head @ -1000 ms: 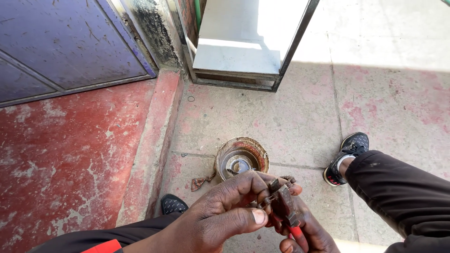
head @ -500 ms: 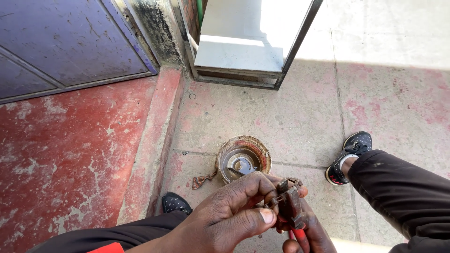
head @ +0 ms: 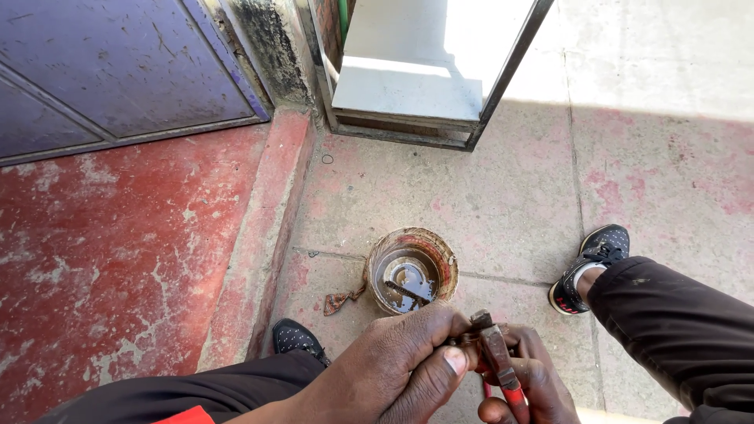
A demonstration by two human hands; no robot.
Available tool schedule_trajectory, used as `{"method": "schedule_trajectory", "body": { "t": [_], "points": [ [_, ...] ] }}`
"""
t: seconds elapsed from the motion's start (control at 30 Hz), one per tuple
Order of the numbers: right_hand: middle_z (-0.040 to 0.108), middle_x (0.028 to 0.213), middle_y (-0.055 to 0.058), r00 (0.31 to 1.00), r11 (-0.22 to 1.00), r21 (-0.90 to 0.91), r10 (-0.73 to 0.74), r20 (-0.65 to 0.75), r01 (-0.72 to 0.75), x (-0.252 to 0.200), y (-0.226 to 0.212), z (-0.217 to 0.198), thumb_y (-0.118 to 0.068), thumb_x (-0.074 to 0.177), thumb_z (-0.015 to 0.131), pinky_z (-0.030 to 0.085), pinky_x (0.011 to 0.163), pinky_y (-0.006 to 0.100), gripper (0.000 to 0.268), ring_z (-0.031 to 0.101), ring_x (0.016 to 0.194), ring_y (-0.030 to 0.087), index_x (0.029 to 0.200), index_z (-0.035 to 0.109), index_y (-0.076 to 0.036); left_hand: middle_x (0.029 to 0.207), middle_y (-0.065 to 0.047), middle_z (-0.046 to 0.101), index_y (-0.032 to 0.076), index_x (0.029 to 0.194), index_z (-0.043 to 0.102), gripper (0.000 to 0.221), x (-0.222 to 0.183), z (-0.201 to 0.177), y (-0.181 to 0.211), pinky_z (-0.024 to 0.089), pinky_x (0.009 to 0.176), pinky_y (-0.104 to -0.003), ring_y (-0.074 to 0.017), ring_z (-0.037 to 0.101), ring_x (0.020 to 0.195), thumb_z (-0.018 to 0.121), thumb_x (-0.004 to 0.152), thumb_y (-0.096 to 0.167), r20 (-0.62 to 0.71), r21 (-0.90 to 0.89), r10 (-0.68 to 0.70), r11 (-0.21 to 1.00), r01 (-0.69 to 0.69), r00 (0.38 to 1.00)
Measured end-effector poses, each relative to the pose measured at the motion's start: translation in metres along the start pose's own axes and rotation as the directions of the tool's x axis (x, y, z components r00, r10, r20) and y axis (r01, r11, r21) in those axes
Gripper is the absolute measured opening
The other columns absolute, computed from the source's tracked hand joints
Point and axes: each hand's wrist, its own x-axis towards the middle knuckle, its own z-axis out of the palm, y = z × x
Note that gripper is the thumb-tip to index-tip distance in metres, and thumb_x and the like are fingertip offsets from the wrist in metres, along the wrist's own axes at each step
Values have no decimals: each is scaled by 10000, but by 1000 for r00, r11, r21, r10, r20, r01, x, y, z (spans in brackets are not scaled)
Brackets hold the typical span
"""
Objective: Cleaning a bicycle chain in a bucket of solvent and using pliers to manipulate and repair the links.
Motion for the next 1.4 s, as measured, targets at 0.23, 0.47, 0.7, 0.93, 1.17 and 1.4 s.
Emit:
{"method": "schedule_trajectory", "body": {
  "t": [0.23, 0.47, 0.7, 0.93, 1.17, 1.4],
  "points": [
    [573, 722, 29, 961, 970, -58, 224, -164, -236, -1, 3, 14, -178, 841, 608, 371, 422, 222, 184, 480, 501, 72, 987, 693, -104, 763, -21, 460, 102, 893, 432, 160, 4, 2, -5, 388, 644, -340, -186, 412, 676, 380, 1026, 174, -28, 40, 103, 994, -102, 994],
    [748, 776, 27, 733, 749, -65, 621, -276, -659, 7, 20, 17, -241, 726, 796, 500, 711, 244, 365, 656, 699, 113, 1055, 677, -135, 559, -135, 543, 82, 875, 453, 182, 17, -2, -26, 385, 413, -490, -369, 542, 444, 444, 987, 225, -134, 596, 130, 802, -24, 982],
    [415, 645, -12, 866, 864, -65, 497, -48, -500, 6, 28, 11, -250, 898, 726, 303, 535, 273, 254, 358, 596, 118, 746, 588, -101, 570, -105, 589, 93, 938, 511, 155, 24, -1, -53, 417, 363, -506, -353, 569, 426, 445, 979, 227, -58, 900, 134, 437, -6, 989],
    [465, 710, -23, 851, 852, -16, 521, -63, -523, 5, 27, 3, -151, 907, 719, 364, 640, 262, 210, 416, 681, 102, 773, 567, -95, 775, -149, 649, 88, 934, 543, 203, 33, -4, -46, 446, 531, -566, -419, 621, 679, 475, 962, 277, -108, 797, 52, 602, 55, 993],
    [515, 753, -26, 885, 881, -85, 463, -46, -465, 3, 22, 0, -196, 886, 715, 381, 655, 253, 146, 460, 699, 101, 836, 620, -96, 679, 50, 436, 138, 774, 555, 268, 28, -25, -37, 306, 589, -265, -79, 367, 633, 508, 985, 297, 125, 15, -239, 971, 239, 963],
    [517, 738, -13, 859, 852, -115, 510, -40, -511, 11, 21, -1, -216, 890, 708, 402, 689, 260, 156, 472, 698, 118, 831, 610, -110, 680, 24, 485, 117, 744, 594, 278, 32, -10, -40, 355, 615, -277, -86, 430, 636, 460, 941, 260, -99, -35, -254, 967, 251, 962]
  ]
}}
